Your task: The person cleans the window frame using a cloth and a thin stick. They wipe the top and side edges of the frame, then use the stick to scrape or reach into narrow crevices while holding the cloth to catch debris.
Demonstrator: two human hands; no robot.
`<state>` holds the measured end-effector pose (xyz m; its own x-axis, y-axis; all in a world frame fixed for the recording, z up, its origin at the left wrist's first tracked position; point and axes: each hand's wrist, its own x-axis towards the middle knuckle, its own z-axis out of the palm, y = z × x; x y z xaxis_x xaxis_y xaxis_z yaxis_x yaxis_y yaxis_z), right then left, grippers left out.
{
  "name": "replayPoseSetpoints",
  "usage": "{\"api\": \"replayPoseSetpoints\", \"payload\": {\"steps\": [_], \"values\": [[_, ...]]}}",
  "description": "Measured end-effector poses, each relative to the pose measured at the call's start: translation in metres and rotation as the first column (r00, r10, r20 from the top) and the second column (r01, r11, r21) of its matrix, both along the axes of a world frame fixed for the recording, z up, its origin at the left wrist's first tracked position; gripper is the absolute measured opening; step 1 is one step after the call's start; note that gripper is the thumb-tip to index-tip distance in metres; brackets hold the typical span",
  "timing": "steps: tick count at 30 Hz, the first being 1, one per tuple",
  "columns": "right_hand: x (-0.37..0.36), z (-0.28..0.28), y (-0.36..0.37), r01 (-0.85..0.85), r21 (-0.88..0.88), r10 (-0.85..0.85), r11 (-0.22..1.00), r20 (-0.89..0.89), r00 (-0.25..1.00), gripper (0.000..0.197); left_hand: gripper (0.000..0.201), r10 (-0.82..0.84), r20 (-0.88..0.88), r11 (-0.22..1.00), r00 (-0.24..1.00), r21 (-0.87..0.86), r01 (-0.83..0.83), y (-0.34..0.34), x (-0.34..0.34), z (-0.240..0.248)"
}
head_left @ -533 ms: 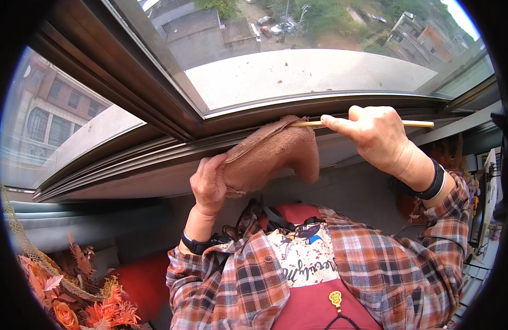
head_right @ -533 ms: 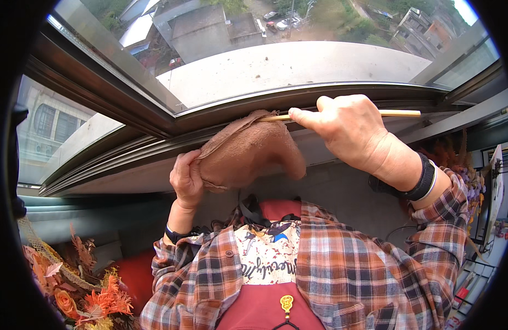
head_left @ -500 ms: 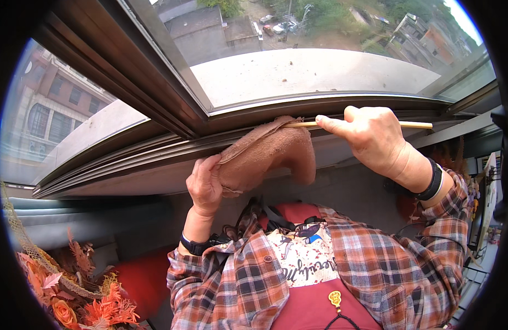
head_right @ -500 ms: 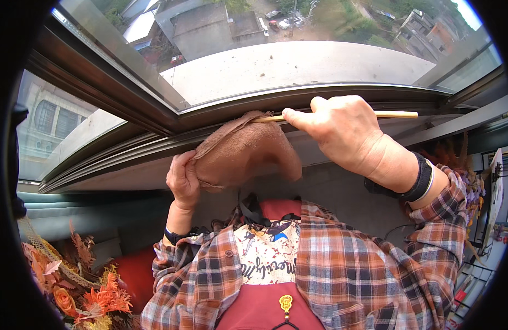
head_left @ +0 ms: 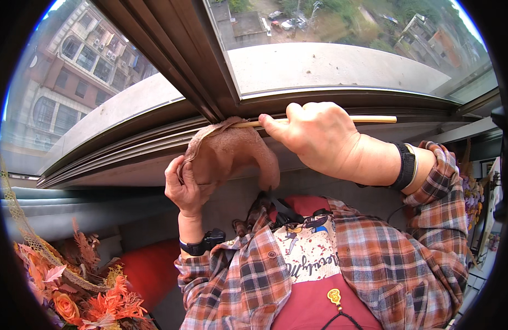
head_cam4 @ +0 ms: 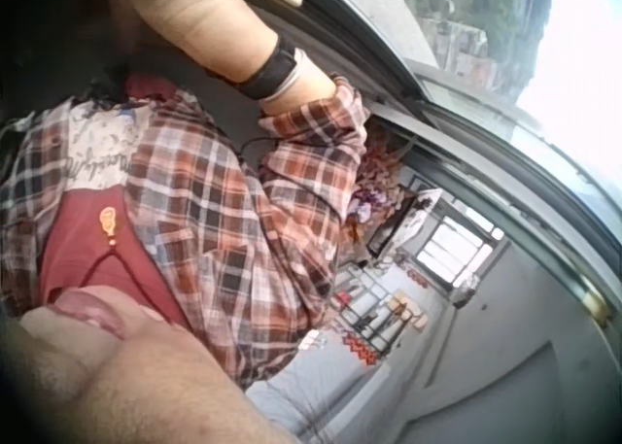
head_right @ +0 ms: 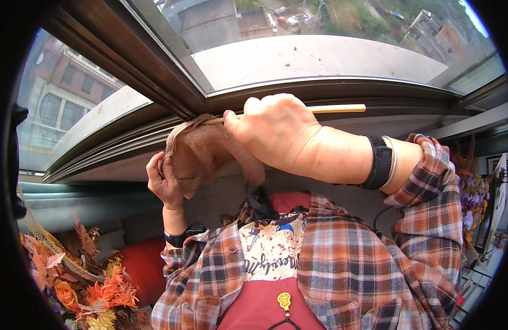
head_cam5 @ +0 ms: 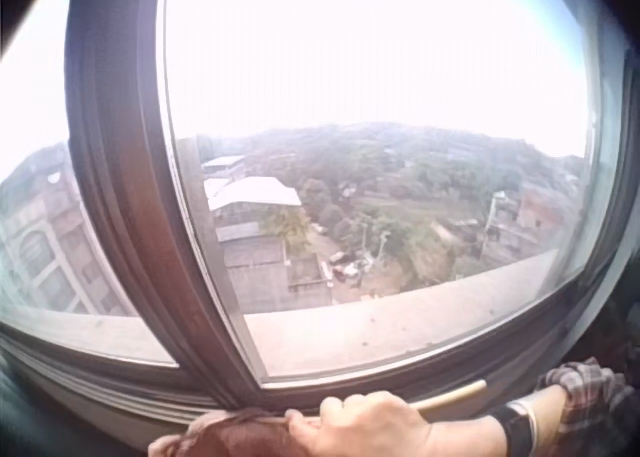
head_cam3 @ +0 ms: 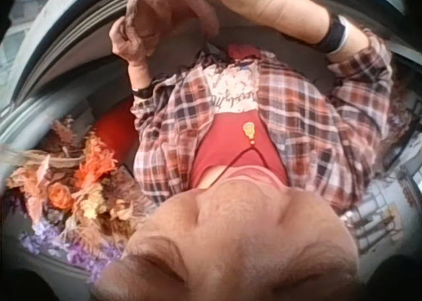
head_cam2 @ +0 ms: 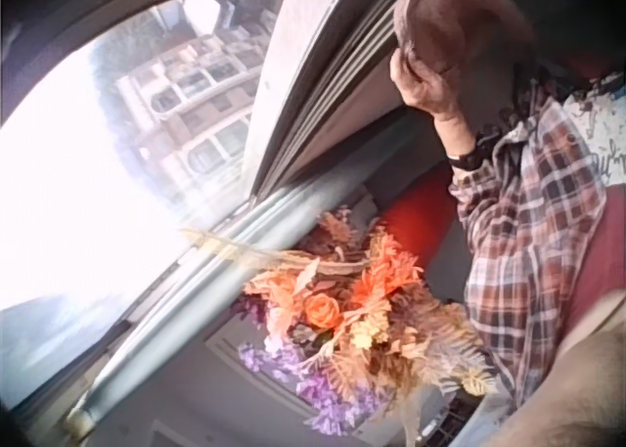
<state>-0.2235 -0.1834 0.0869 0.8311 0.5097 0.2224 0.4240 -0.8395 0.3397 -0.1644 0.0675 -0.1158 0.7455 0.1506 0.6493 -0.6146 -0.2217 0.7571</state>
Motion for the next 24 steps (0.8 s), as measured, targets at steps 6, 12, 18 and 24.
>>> {"api": "replayPoseSetpoints", "payload": {"steps": [6, 12, 18, 24], "values": [[-0.017, 0.001, -0.039, 0.074, 0.124, -0.065, 0.989, -0.072, 0.995, 0.020, 0.023, -0.143, 0.239, 0.940, 0.960, 0.335, 0.056, -0.042, 0.005, 0.028], [-0.052, -0.015, -0.091, 0.313, 0.088, -0.305, 0.946, -0.094, 0.948, 0.024, 0.029, -0.506, 0.261, 0.768, 0.822, 0.571, 0.290, -0.092, 0.005, 0.042], [-0.085, -0.037, -0.150, 0.567, 0.054, -0.560, 0.822, -0.106, 0.822, 0.032, 0.039, -0.709, 0.085, 0.535, 0.701, 0.711, 0.456, -0.135, 0.018, 0.037], [-0.127, -0.034, -0.205, 0.804, 0.057, -0.800, 0.592, -0.078, 0.594, 0.015, 0.024, -0.790, -0.194, 0.456, 0.582, 0.450, 0.768, -0.192, 0.011, 0.025]]}}
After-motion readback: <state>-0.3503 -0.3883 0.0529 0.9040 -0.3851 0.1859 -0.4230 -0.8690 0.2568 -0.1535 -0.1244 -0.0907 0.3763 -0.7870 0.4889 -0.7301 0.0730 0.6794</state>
